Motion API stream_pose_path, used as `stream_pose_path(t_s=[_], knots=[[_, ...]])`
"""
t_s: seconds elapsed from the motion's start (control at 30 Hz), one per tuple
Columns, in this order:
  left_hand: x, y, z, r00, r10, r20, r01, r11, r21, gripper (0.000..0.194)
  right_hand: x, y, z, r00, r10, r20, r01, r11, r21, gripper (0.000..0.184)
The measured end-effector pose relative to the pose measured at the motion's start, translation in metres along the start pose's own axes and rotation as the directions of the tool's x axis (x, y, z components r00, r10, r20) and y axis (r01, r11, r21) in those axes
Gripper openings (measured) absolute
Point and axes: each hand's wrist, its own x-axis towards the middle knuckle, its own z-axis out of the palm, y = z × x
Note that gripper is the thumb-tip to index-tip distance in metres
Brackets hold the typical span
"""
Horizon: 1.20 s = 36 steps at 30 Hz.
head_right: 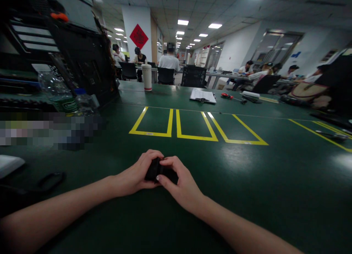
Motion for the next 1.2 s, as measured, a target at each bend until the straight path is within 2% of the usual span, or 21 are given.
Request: stream_pose_path(t_s=[0.2, 0.43, 0.57, 0.73, 0.93, 1.1, 1.2], knots=[[0.0002, 0.0009, -0.0016, 1.0, -0.022, 0.015, 0.022, 1.0, -0.002, 0.059, 0.0017, -0.0013, 0.0001, 0.998, 0.065, 0.021, -0.064, 0.998, -0.02, 0.035], [0.0006, 0.0008, -0.0018, 1.0, -0.013, 0.018, 0.013, 1.0, 0.001, 0.059, -0.0009, -0.0004, -0.0014, 1.0, -0.025, -0.001, 0.025, 0.991, -0.132, 0.032], [0.0009, 0.0024, -0.0024, 1.0, -0.008, 0.006, 0.008, 1.0, -0.002, 0.055, -0.0007, 0.0009, -0.001, 0.999, -0.028, -0.042, 0.023, 0.995, -0.098, 0.025], [0.0009, 0.0016, -0.0017, 0.999, -0.035, 0.016, 0.036, 0.999, -0.005, 0.058, 0.0013, -0.0005, 0.0002, 0.997, 0.07, -0.014, -0.07, 0.997, -0.021, 0.035], [0.0004, -0.0007, -0.0002, 0.999, -0.04, 0.014, 0.04, 0.999, 0.0, 0.06, 0.0001, -0.0008, 0.0008, 0.999, 0.014, -0.036, -0.015, 0.999, -0.035, 0.033], [0.0006, -0.0002, -0.0024, 0.998, -0.064, 0.004, 0.064, 0.998, 0.009, 0.059, 0.001, 0.0001, -0.0025, 0.981, 0.156, -0.12, -0.146, 0.986, 0.083, 0.031], [0.0004, 0.0002, -0.0036, 0.998, -0.053, 0.015, 0.053, 0.998, 0.015, 0.058, 0.0043, -0.0004, -0.004, 0.977, 0.213, -0.024, -0.205, 0.961, 0.188, 0.033]])
